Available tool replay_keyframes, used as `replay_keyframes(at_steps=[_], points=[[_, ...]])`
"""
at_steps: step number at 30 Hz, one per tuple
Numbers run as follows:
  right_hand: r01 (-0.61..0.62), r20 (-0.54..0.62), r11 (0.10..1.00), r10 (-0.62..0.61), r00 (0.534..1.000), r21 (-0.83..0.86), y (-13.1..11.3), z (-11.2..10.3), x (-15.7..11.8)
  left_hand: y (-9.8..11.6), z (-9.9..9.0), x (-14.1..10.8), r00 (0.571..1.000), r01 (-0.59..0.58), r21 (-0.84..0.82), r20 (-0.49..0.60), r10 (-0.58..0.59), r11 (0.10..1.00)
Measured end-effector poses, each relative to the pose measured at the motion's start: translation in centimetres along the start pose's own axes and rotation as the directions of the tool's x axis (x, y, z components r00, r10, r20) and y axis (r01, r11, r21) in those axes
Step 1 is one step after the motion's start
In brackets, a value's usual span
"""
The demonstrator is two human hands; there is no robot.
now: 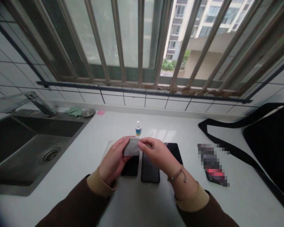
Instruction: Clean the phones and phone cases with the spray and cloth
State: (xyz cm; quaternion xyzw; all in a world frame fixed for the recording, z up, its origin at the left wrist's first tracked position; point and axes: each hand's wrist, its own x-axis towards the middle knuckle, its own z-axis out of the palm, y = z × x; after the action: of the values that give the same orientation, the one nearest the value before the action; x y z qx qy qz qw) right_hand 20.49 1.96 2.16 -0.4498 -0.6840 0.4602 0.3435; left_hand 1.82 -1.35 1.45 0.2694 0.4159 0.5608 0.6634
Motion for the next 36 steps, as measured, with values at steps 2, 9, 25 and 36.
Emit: replay_keyframes(at_steps=[2,9,25,36], points=[[-0.005,-0.021,0.994,0.008,1.000,0.105,0.0,0.7,-1.2,-0.5,0.2,-0.1,0.999,0.013,0.057,0.042,-0.015,0.998],[-0.040,-0.284,0.873,0.201,0.937,0.486,1.9,1.3,-2.2,1.1,-1.9,-0.3,0.941,-0.289,0.673,0.068,0.332,0.681],[-0.062,-0.223,0.690,0.315,0.922,0.721,2.3,1.0,-2.3,5.0,-7.4,0.0,0.936,0.225,0.892,-0.086,0.342,-0.393],[-0.237,0.273,0.663,0.051,0.961,0.710,1.2,1.5,-3.9,1.8,-0.7,-0.3,0.995,-0.099,0.537,0.062,0.077,0.838]])
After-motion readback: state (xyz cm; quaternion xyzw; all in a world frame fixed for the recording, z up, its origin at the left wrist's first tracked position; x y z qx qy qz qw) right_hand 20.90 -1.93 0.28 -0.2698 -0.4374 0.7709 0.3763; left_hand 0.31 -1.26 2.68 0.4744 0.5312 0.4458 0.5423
